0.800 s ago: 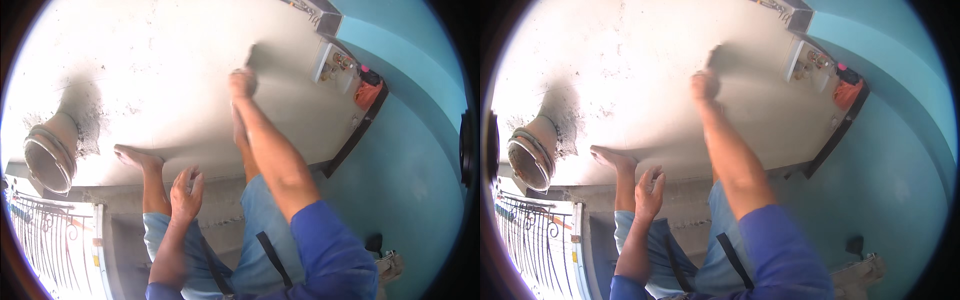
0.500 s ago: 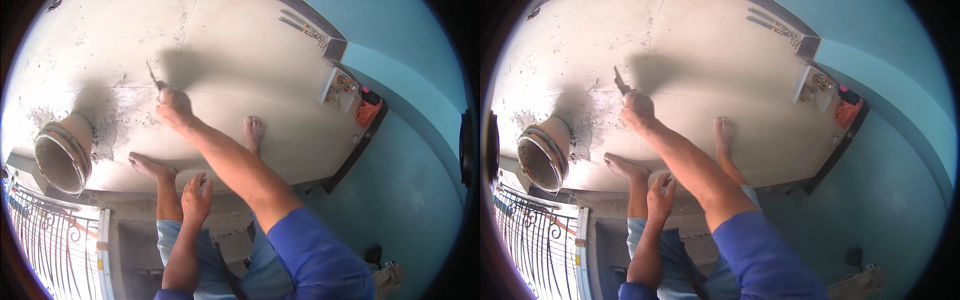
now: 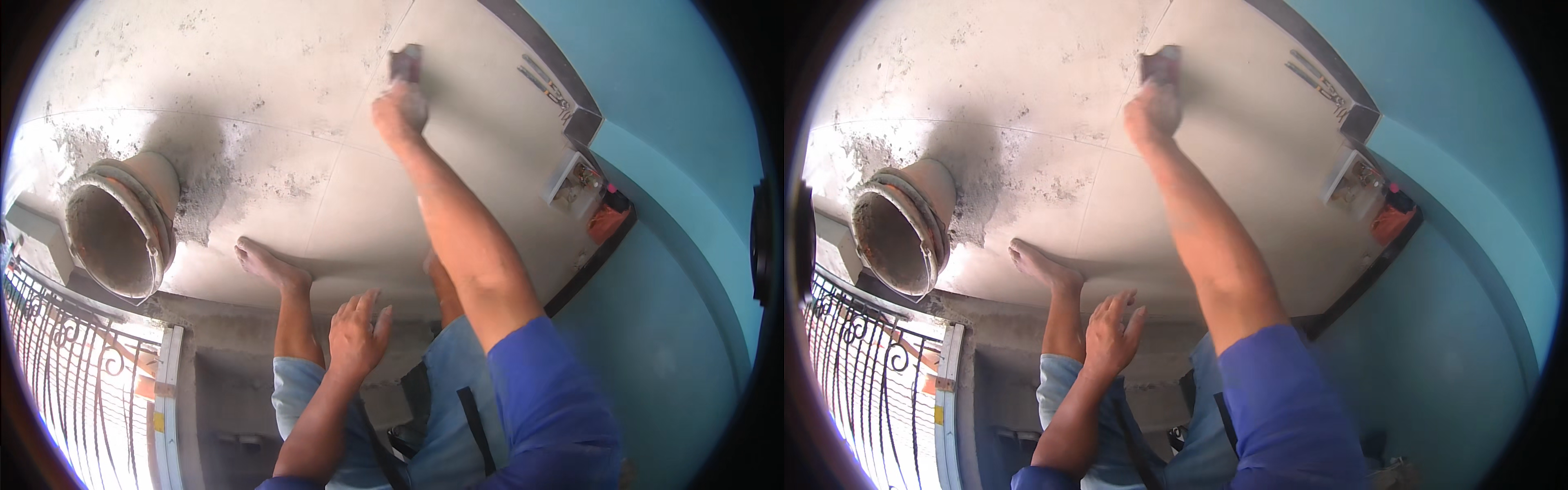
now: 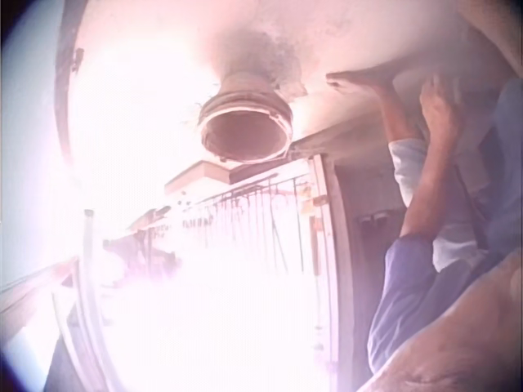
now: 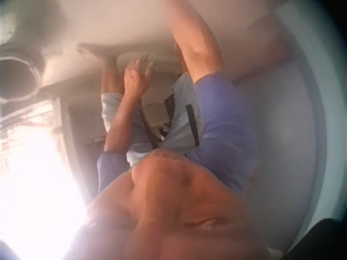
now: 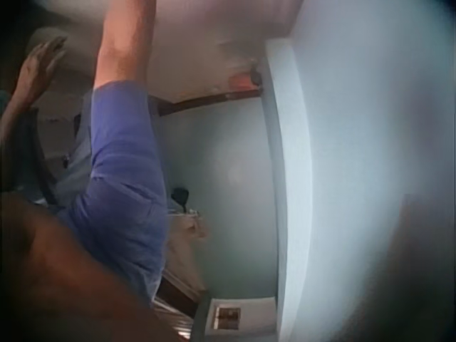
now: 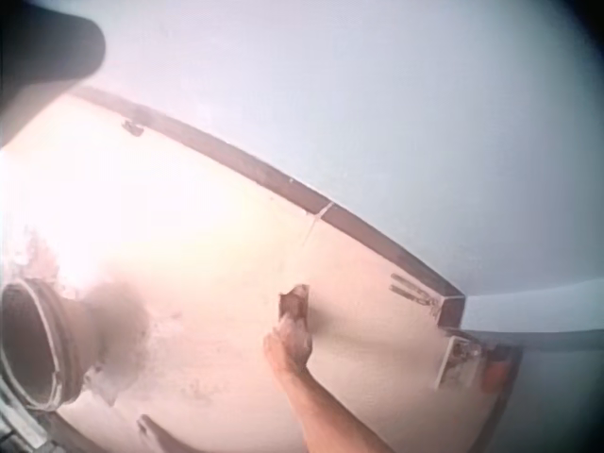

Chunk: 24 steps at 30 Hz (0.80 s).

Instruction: The person scrapes debris from a tiled floor into a bucket using a trowel and then wipes the area with a cloth. The person moves the bucket to a new location and repeats the scraping and wiping process near a metal gate.

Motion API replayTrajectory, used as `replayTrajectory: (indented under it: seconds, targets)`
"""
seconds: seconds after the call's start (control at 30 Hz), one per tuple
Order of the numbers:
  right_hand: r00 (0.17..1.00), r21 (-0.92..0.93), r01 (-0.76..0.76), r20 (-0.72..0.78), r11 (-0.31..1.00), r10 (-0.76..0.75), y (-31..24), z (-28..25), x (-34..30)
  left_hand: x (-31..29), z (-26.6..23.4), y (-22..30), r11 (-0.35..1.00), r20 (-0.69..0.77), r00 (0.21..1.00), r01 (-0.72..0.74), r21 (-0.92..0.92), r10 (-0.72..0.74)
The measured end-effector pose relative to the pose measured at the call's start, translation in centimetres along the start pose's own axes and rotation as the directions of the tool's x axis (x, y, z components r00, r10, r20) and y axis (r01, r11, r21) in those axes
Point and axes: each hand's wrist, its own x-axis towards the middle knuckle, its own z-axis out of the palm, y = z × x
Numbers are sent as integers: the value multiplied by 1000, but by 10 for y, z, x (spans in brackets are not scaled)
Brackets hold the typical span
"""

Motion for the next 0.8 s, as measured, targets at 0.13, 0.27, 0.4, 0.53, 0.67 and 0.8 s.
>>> replayTrajectory:
  seconds: [0.13, 0.27, 0.4, 0.53, 0.67, 0.8]
  targets:
    - [943, 52, 331, 29, 942, -333, -126, 8, -57, 7, 0, 1, 1000, -18, 1000, 0, 1, 0]
    - [920, 88, 358, 135, 930, -367, -87, -45, -41, 8, -8, 2, 998, -53, 999, 8, -58, -11]
    - [989, -94, -139, -73, 986, 132, 6, -94, 16, 4, -23, 6, 992, -39, 999, 21, -128, -26]
    - [921, -713, 389, 288, 584, -263, -36, -28, 1, 3, -43, 5, 982, -38, 999, -3, -190, -5]
    - [956, -38, 231, 197, 972, -219, -179, 52, -77, 6, -62, -3, 981, -109, 994, 7, -192, -28]
    - [846, -63, 432, 373, 899, -381, -221, -2, -113, 7, -76, -11, 968, -211, 970, 71, -242, -124]
